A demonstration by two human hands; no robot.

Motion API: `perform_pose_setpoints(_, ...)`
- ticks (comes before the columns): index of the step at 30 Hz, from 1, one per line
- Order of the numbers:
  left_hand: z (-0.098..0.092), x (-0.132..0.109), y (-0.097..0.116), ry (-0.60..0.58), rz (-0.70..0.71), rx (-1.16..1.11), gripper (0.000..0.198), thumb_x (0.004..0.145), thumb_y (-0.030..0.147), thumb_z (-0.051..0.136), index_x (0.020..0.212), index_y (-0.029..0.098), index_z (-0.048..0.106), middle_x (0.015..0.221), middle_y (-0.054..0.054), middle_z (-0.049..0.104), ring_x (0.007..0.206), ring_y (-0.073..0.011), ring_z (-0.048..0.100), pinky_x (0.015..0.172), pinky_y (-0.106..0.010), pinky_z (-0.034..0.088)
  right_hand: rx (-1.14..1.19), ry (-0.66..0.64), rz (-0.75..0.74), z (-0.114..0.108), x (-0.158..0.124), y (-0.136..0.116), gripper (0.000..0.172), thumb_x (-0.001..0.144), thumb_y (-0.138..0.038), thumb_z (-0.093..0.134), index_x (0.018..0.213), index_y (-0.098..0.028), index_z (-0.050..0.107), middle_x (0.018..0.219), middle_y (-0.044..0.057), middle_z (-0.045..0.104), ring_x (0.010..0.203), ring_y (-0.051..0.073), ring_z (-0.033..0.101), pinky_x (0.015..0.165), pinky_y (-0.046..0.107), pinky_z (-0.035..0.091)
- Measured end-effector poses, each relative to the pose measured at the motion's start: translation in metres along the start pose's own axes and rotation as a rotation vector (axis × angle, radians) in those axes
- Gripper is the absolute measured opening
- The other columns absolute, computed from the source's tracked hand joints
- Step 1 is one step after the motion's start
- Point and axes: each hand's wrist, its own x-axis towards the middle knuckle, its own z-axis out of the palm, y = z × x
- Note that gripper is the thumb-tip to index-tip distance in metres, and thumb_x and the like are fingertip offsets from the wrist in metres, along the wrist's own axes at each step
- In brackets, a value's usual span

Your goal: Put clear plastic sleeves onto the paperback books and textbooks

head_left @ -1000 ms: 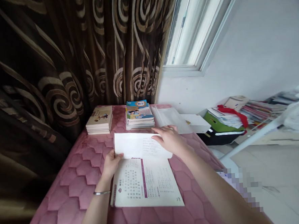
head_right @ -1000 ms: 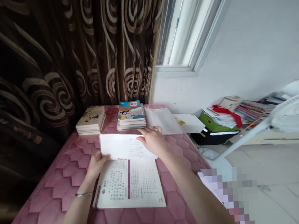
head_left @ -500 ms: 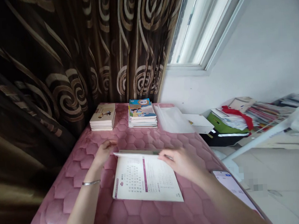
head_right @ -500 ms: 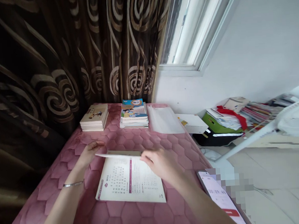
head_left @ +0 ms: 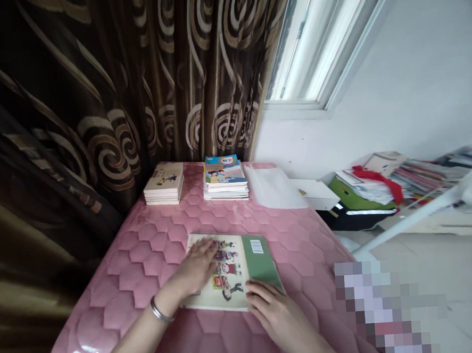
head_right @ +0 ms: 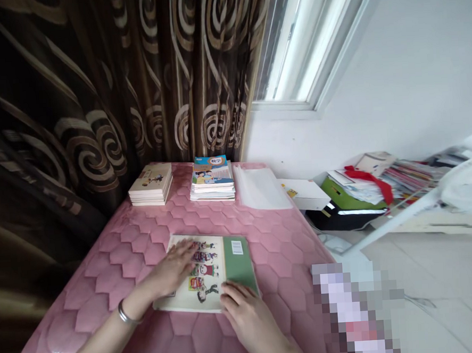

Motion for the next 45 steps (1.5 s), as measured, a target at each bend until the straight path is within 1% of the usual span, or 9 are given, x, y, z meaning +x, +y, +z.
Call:
perform_pose_setpoints(7, 0.051, -0.035, 0.034, 0.065, 0.147, 0.312, 0.058, 0.094, 0.033, 0.034, 0.149, 0.022, 0.018, 0.154, -0.009, 0.021, 0.141, -0.0258, 0.022, 0.115, -0.048, 0.016, -0.068, 0.114, -0.046, 0.027, -0.02, 0.004, 0.031, 0.088, -0.014, 0.048, 0.113, -0.021, 0.065, 0.124, 0.005, 0.063, 0.114, 0.022, 0.059, 0.095, 0.036, 0.051)
perform_pose_setpoints(17, 0.076, -0.058, 0.055, 0.12, 0.102, 0.536, 0.072, 0.088, 0.029, 0.04, 0.15, 0.018, 0.005, 0.155, -0.008, 0.018, 0.142, -0.0274, 0.02, 0.115, -0.046, 0.014, -0.245, 0.152, 0.063, 0.057, -0.034, -0.023, 0.051, 0.089, -0.019, 0.043, 0.14, -0.015, 0.042, 0.139, 0.008, 0.049, 0.127, 0.023, 0.047, 0.098, 0.035, 0.047)
perform_pose_setpoints(22, 0.078, -0.064, 0.053, 0.14, 0.164, 0.608, 0.071, 0.087, 0.028, 0.04, 0.15, 0.013, 0.009, 0.154, -0.01, 0.022, 0.142, -0.0263, 0.018, 0.115, -0.043, 0.012, -0.24, 0.07, 0.0, 0.058, -0.026, -0.035, 0.068, 0.087, -0.018, 0.043, 0.149, -0.013, 0.016, 0.148, 0.008, 0.036, 0.133, 0.022, 0.039, 0.107, 0.037, 0.038)
perform_pose_setpoints(27, 0.062, -0.084, 0.035, 0.307, 0.131, 0.651, 0.067, 0.088, 0.023, 0.04, 0.15, 0.018, 0.014, 0.152, -0.004, 0.031, 0.14, -0.0193, 0.026, 0.112, -0.032, 0.021, -0.334, 0.07, 0.049, 0.055, -0.056, -0.011, 0.08, 0.083, -0.029, 0.049, 0.149, -0.007, 0.01, 0.148, 0.014, 0.033, 0.131, 0.027, 0.042, 0.101, 0.039, 0.043)
perform_pose_setpoints(32, 0.056, -0.108, 0.017, 0.41, 0.035, 0.659, 0.069, 0.087, 0.021, 0.04, 0.15, 0.019, 0.013, 0.15, -0.004, 0.035, 0.135, -0.0183, 0.035, 0.109, -0.029, 0.03, -0.329, 0.033, 0.06, 0.051, -0.084, 0.018, 0.07, 0.081, -0.029, 0.054, 0.145, -0.011, 0.031, 0.144, 0.015, 0.042, 0.128, 0.029, 0.045, 0.101, 0.043, 0.042)
perform_pose_setpoints(36, 0.073, -0.108, 0.019, 0.486, -0.081, 0.658, 0.069, 0.085, 0.012, 0.038, 0.15, 0.022, 0.016, 0.144, -0.006, 0.044, 0.131, -0.023, 0.041, 0.109, -0.043, 0.03, -0.151, -0.06, 0.195, 0.019, -0.042, 0.031, 0.032, 0.091, -0.035, 0.044, 0.112, -0.023, 0.066, 0.131, 0.008, 0.057, 0.118, 0.026, 0.055, 0.099, 0.042, 0.044)
perform_pose_setpoints(39, 0.088, -0.102, 0.03, 0.411, -0.131, 0.527, 0.057, 0.083, 0.004, 0.037, 0.134, 0.025, 0.049, 0.13, -0.007, 0.058, 0.115, -0.0249, 0.056, 0.099, -0.046, 0.041, 0.079, -0.097, 0.317, -0.008, 0.026, 0.046, 0.032, 0.094, -0.031, 0.039, 0.112, -0.022, 0.065, 0.132, 0.008, 0.055, 0.114, 0.021, 0.057, 0.095, 0.035, 0.046)
perform_pose_setpoints(41, 0.095, -0.099, 0.04, 0.323, -0.216, 0.31, 0.043, 0.082, 0.008, 0.042, 0.115, 0.024, 0.065, 0.117, -0.008, 0.066, 0.101, -0.0248, 0.063, 0.089, -0.041, 0.048, 0.205, -0.14, 0.261, -0.015, 0.073, 0.059, 0.027, 0.09, -0.026, 0.047, 0.11, -0.02, 0.064, 0.124, 0.008, 0.059, 0.114, 0.019, 0.056, 0.098, 0.032, 0.043)
perform_pose_setpoints(45, 0.105, -0.102, 0.057, 0.156, -0.472, -0.453, 0.027, 0.08, 0.03, 0.058, 0.104, 0.022, 0.068, 0.096, -0.009, 0.071, 0.077, -0.0212, 0.066, 0.072, -0.03, 0.052, 0.282, -0.32, 0.217, 0.001, 0.144, 0.079, 0.035, 0.078, -0.031, 0.065, 0.11, -0.018, 0.064, 0.115, 0.01, 0.063, 0.109, 0.023, 0.058, 0.094, 0.034, 0.044)
